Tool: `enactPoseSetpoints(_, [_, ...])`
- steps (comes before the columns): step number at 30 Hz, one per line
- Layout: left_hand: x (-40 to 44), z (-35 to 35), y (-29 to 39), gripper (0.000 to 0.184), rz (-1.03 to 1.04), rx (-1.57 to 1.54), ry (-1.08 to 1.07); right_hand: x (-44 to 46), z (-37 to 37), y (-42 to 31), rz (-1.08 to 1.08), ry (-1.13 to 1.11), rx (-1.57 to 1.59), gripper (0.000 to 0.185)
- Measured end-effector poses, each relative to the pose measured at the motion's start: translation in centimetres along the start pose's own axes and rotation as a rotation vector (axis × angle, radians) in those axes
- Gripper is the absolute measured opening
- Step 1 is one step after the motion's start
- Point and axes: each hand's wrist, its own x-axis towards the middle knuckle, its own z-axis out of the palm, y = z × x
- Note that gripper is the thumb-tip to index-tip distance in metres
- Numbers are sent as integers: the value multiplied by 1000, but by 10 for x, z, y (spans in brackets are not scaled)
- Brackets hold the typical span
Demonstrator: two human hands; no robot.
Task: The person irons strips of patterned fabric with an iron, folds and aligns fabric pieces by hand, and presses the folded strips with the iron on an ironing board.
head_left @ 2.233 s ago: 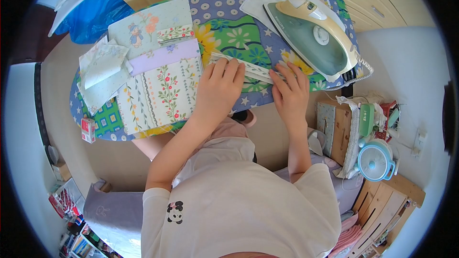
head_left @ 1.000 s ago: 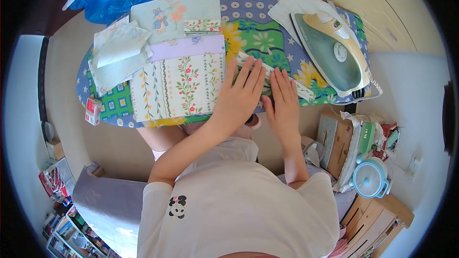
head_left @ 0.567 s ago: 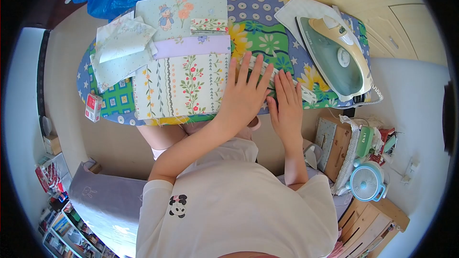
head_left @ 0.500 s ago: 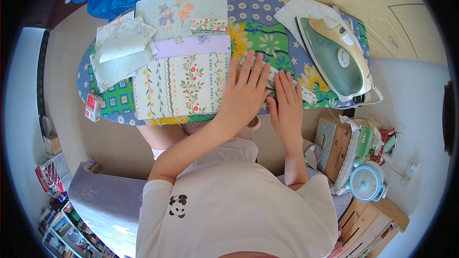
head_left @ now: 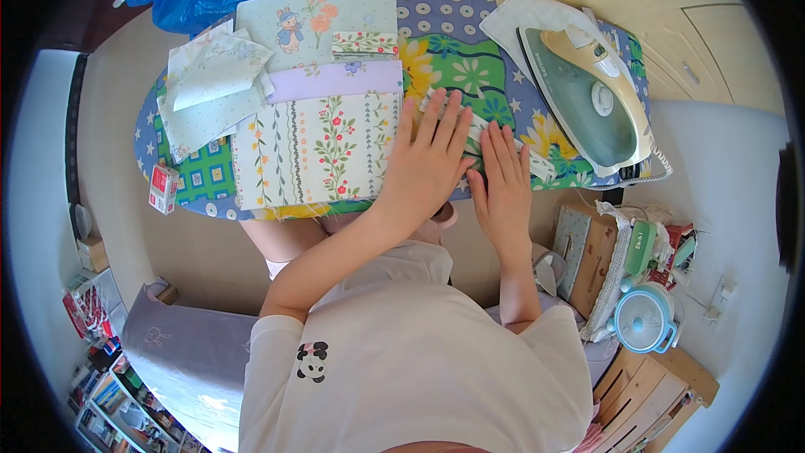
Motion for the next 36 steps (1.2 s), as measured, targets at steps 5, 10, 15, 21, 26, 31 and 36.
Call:
enactPoseSetpoints(5, [-1,-2,3,57,24,33,3,-1,1,1,1,11,13,53])
enactPoseSetpoints(10, [-3,5,4,56,53,54,0,-1,1,1,16,31,44,54])
enactPoseSetpoints(15, [-2,4,4,55,29,18,13,-1,1,0,26,12,24,54])
enactPoseSetpoints(21, [-3,4,5,55,24,25,8,-1,2,-2,49,1,-21,54])
enactPoseSetpoints(26, [-1,5,6,53,13,12,1,-7,-1,1,81,5,-79,54])
enactPoseSetpoints(31, [0,2,6,52,16,-15,-16,-21,-4,17,104,149,-55,47])
enactPoseSetpoints(36, [0,-2,8,52,29,13,-33,-27,-14,47,128,390,-214,32])
